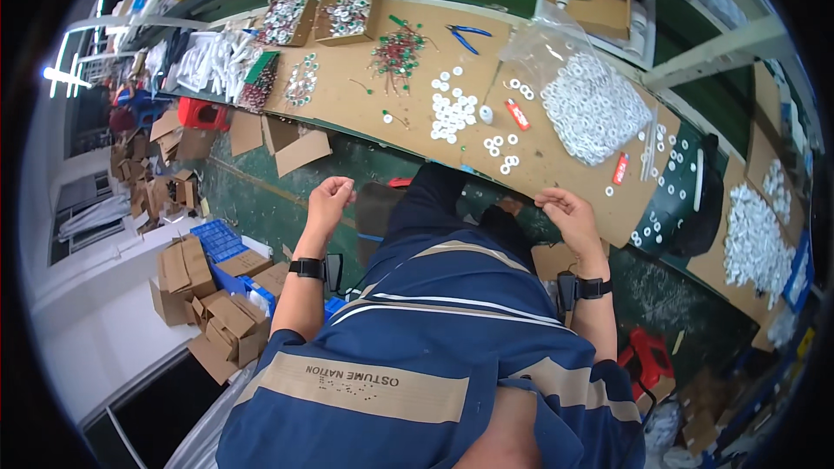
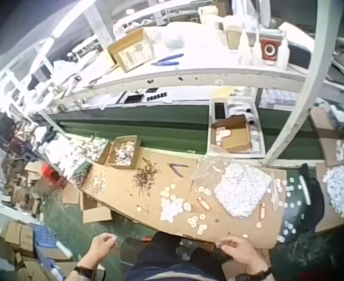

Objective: Applying glue to small white rings and attaching them to a green plastic base to assemble decorative tree-shaped ornaments.

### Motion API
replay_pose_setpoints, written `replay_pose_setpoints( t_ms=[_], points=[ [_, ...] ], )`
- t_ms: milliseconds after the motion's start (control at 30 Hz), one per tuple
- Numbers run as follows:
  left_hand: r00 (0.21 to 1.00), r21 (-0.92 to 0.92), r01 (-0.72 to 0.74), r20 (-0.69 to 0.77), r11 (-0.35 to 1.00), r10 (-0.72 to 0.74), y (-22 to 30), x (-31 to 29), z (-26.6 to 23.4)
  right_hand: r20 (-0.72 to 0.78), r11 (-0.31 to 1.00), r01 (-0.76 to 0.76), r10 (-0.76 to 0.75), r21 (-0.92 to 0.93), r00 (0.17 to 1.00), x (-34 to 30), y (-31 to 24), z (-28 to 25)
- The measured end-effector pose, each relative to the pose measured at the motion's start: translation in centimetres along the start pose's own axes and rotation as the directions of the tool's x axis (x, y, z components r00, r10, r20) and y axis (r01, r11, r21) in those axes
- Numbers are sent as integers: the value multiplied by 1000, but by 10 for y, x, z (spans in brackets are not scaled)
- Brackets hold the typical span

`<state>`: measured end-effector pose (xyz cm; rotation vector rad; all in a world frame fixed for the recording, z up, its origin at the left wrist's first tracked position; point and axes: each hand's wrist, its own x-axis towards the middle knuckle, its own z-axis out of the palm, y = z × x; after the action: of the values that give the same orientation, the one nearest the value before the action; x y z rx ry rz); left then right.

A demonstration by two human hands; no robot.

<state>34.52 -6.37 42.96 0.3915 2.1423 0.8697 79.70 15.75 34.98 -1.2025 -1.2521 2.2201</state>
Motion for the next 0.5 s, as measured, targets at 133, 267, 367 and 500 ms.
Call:
replay_pose_setpoints(
  t_ms=[133,267,367,500],
  points=[
    [999,15,-51,-2,999,51,-3,57,-34,42,999,33,-32,-30,999,35,-10,47],
    [990,145,-131,-22,981,136,-9,170,-59,79,981,72,-58,-179,995,107,-15,96],
    [959,270,-249,-64,930,275,-32,272,-47,67,951,80,-63,-299,996,165,13,131],
    [833,650,-383,-65,657,549,-81,435,-27,-83,930,44,-79,-365,993,249,71,159]
  ],
)
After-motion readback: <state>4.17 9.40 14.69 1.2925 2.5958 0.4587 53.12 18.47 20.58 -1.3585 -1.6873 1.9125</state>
